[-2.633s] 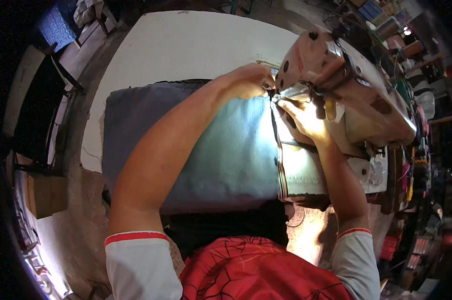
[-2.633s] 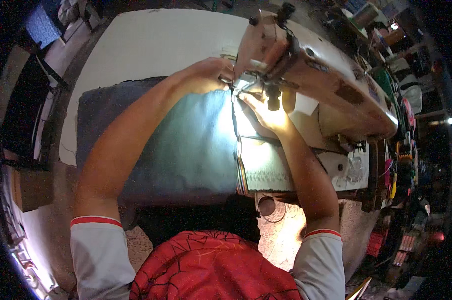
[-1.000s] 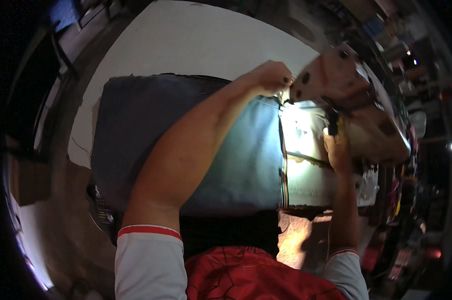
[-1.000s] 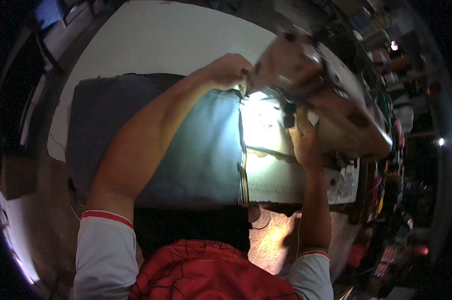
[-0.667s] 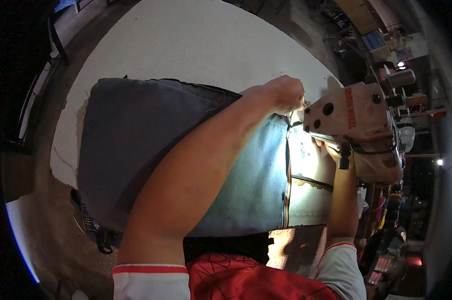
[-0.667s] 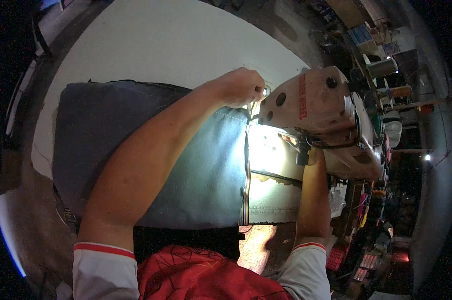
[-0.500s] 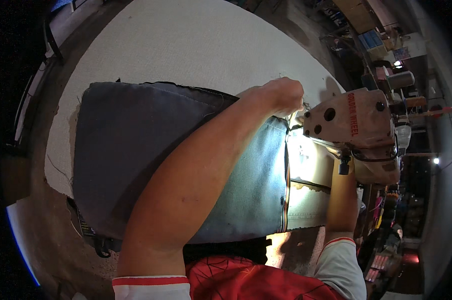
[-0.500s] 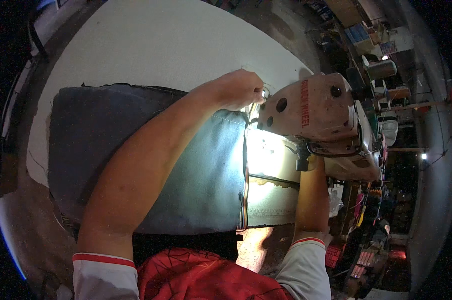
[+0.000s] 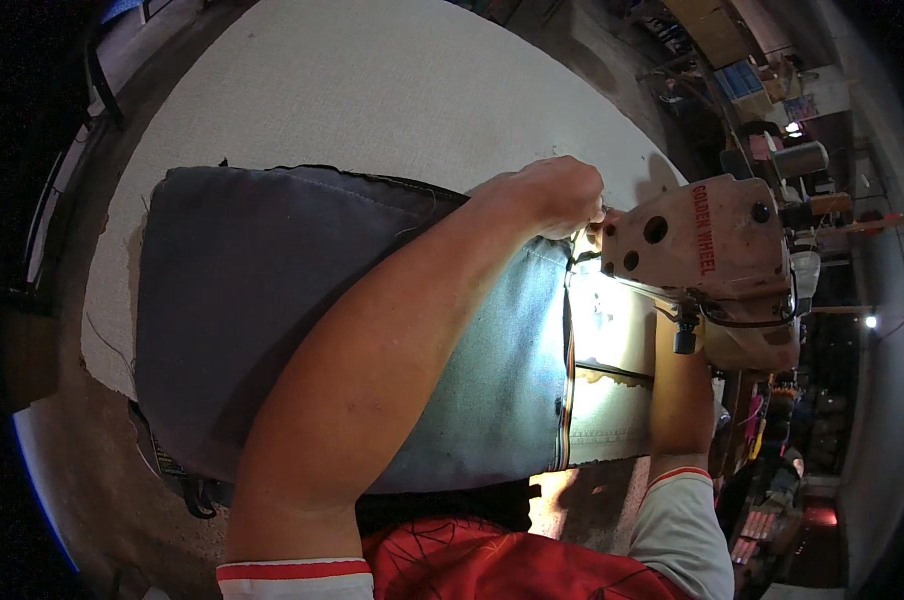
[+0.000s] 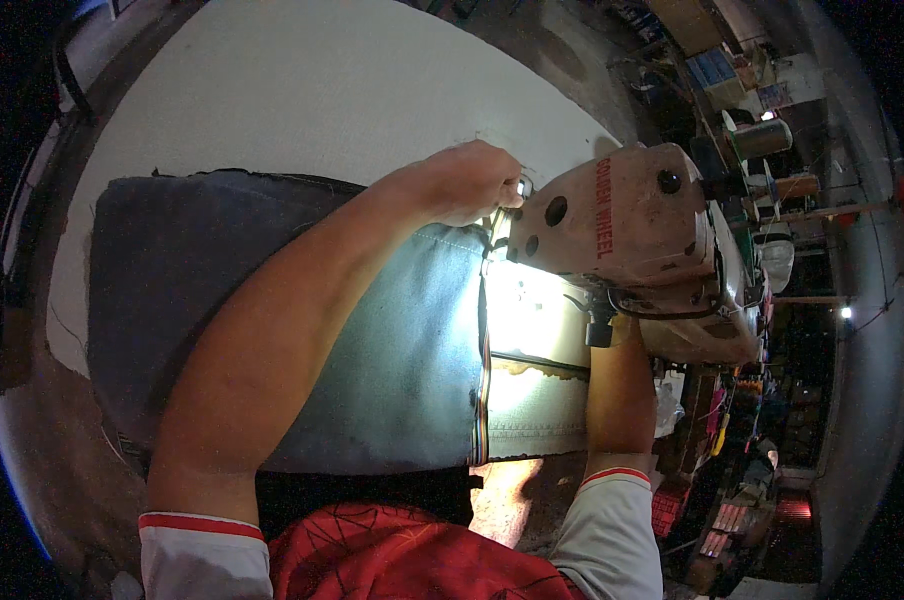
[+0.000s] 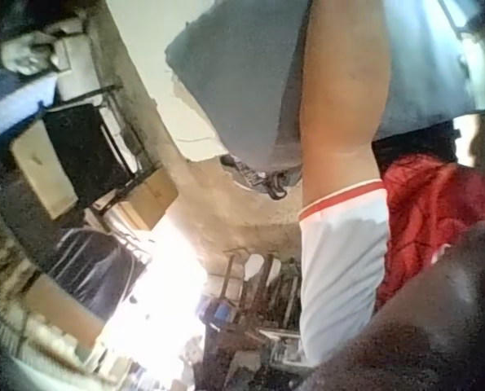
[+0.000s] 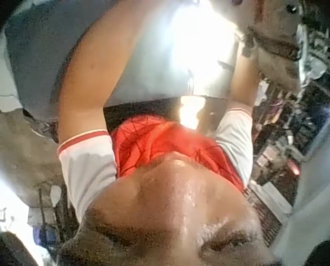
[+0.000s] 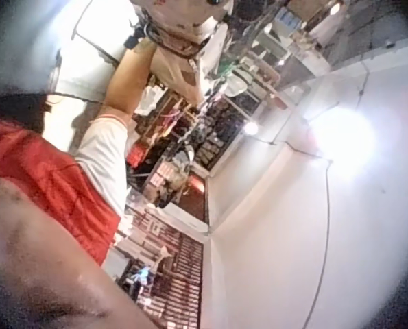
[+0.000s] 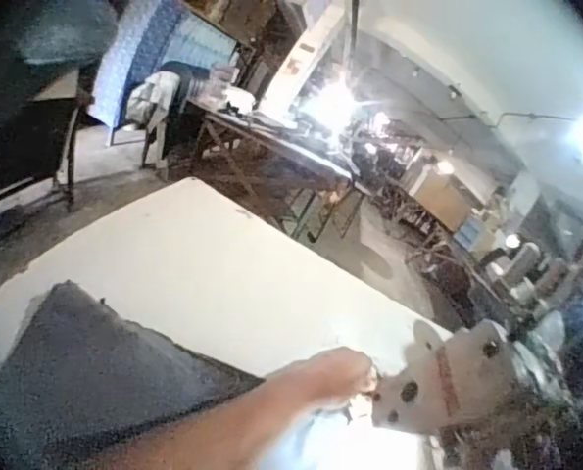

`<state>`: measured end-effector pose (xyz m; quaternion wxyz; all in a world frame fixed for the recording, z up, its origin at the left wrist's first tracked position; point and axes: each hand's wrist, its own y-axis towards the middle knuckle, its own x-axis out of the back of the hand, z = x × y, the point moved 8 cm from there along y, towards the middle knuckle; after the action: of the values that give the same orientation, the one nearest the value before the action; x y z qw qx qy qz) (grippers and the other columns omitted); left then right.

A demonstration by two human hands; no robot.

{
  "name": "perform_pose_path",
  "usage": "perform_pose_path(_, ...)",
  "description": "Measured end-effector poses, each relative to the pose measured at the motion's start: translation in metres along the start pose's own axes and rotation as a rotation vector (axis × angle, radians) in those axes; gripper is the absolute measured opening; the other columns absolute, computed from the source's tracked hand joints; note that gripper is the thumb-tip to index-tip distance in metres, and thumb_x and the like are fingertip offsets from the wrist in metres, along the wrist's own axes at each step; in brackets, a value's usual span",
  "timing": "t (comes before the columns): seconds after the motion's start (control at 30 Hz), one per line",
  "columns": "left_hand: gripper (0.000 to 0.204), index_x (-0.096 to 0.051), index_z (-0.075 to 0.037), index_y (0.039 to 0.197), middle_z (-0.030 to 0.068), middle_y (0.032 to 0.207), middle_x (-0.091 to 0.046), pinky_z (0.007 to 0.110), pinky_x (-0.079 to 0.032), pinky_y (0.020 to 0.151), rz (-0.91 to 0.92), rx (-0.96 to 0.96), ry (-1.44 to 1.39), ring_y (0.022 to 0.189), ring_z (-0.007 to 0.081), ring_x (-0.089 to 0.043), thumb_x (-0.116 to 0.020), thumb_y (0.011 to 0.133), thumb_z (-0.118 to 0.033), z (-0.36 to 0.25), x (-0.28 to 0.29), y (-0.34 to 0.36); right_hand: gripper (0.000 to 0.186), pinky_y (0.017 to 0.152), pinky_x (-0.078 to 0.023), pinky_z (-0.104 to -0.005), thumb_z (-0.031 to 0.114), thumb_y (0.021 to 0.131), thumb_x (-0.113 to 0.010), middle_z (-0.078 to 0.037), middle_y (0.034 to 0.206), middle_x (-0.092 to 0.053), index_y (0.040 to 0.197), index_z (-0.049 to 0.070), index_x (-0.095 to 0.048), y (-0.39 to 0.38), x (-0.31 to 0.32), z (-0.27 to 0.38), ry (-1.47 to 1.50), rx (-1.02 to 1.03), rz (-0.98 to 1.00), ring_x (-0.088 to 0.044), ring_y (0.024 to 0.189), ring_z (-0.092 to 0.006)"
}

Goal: Sewing a zipper onto a piece of grey fabric using an industrial sewing machine.

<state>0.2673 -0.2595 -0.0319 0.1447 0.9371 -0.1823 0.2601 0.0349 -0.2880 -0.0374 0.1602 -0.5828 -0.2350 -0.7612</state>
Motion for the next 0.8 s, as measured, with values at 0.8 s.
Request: perform_pose_path(0.8,0.030,-0.068,0.003,0.096,0.0203,0.084,-0.069,0.044,-0.049,0.072,-0.013,-0.022,0.010,0.075,0.0311,-0.068,-0.055,0.100,-0.023,-0.001,-0.004,0.004,0.018,0.073,-0.048,-0.0389,0.006,0.086,-0.069,-0.016,0.092,-0.066,0.102,-0.001,-0.065,0.014,-0.002,-0.037,-0.070,-0.120,-0.029,-0.063,0.084,-0.0304)
